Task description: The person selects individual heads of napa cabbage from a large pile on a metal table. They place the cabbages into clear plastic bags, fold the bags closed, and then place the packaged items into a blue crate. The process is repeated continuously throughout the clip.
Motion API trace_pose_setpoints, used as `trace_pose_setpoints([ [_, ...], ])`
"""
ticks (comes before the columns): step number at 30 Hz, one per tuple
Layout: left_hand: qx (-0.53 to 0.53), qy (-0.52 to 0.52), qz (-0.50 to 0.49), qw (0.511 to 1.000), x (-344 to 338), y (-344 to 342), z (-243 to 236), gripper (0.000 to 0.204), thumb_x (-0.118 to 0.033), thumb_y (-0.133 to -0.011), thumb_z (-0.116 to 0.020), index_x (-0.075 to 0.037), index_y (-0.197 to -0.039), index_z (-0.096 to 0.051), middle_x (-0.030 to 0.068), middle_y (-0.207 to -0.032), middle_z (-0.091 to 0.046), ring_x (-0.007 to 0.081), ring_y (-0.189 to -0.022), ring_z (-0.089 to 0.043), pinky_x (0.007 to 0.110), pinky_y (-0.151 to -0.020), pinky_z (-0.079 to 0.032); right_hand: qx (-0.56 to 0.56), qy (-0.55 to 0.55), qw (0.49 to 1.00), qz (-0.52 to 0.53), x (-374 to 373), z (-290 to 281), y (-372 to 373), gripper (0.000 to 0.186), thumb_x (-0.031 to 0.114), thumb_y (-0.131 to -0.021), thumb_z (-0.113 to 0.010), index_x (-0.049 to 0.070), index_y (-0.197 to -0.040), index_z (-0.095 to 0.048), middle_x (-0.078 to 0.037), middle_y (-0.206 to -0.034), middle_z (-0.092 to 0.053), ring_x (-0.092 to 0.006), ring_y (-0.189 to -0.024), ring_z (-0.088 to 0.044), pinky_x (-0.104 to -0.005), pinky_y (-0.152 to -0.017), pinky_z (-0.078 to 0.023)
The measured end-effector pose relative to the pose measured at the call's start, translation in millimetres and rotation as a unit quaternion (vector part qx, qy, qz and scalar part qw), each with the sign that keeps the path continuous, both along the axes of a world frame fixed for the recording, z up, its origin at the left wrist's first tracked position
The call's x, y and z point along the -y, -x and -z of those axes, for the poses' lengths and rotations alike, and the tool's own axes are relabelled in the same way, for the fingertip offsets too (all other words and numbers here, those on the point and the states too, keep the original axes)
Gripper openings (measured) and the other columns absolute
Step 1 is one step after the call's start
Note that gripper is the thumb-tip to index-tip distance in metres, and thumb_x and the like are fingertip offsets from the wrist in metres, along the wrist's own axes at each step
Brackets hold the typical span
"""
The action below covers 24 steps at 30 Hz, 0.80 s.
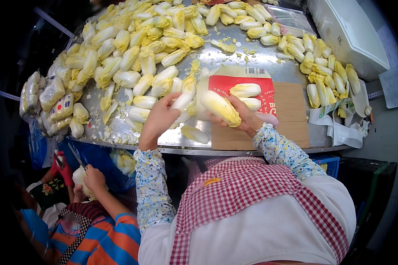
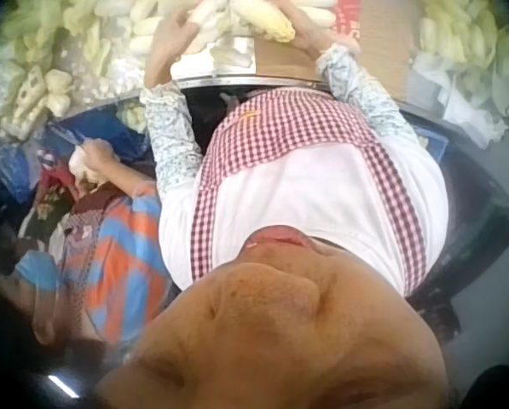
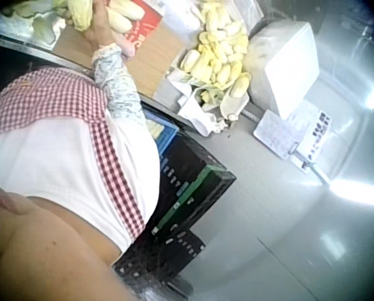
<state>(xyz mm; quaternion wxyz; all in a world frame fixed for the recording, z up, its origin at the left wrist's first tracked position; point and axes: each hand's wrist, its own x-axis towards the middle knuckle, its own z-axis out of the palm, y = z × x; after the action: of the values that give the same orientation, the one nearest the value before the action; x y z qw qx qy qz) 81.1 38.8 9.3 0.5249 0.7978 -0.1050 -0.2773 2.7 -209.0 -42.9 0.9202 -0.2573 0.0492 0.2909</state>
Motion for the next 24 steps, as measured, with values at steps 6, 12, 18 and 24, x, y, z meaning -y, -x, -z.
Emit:
trace_pose_setpoints([
  [6,0.214,-0.215,0.01,0.953,-16.4,-4.6,35.1,0.048,-0.007,-0.079,-0.061,-0.001,-0.127,-0.058,0.0167,-0.108,-0.064,0.0272,-0.096,-0.061,0.037,-0.084,-0.048,0.019,-0.082,0.996,0.02,11.2,9.5,-3.9,0.047,0.038,-0.104,-0.037,0.002,-0.132,-0.049,-0.019,-0.11,-0.063,-0.0221,-0.08,-0.061,-0.0314,-0.063,-0.053],
  [12,0.488,-0.23,-0.025,0.842,33.6,-9.7,52.0,0.041,-0.015,-0.08,-0.071,-0.003,-0.118,-0.061,0.0208,-0.117,-0.061,0.0385,-0.108,-0.057,0.047,-0.093,-0.043,0.027,-0.02,0.995,0.094,22.6,-7.5,10.6,0.046,0.036,-0.102,-0.044,0.002,-0.133,-0.047,-0.018,-0.12,-0.06,-0.0237,-0.094,-0.062,-0.037,-0.079,-0.054],
  [18,0.237,0.054,0.141,0.96,129.1,-13.2,44.9,0.034,-0.008,-0.086,-0.069,-0.004,-0.119,-0.064,0.014,-0.116,-0.066,0.025,-0.106,-0.063,0.034,-0.091,-0.05,0.061,0.116,0.965,0.229,49.8,-12.0,31.1,0.049,0.023,-0.098,-0.057,0.001,-0.138,-0.038,-0.014,-0.13,-0.054,-0.0264,-0.113,-0.06,-0.0415,-0.093,-0.053],
  [24,0.157,0.091,0.202,0.962,176.1,-20.7,68.3,0.031,-0.016,-0.094,-0.064,-0.003,-0.122,-0.063,0.0099,-0.113,-0.067,0.0195,-0.1,-0.065,0.031,-0.089,-0.052,-0.023,0.244,0.904,0.35,94.5,-1.0,60.5,0.057,0.014,-0.089,-0.069,0.0,-0.135,-0.038,-0.013,-0.128,-0.054,-0.0243,-0.114,-0.059,-0.0423,-0.095,-0.054],
])
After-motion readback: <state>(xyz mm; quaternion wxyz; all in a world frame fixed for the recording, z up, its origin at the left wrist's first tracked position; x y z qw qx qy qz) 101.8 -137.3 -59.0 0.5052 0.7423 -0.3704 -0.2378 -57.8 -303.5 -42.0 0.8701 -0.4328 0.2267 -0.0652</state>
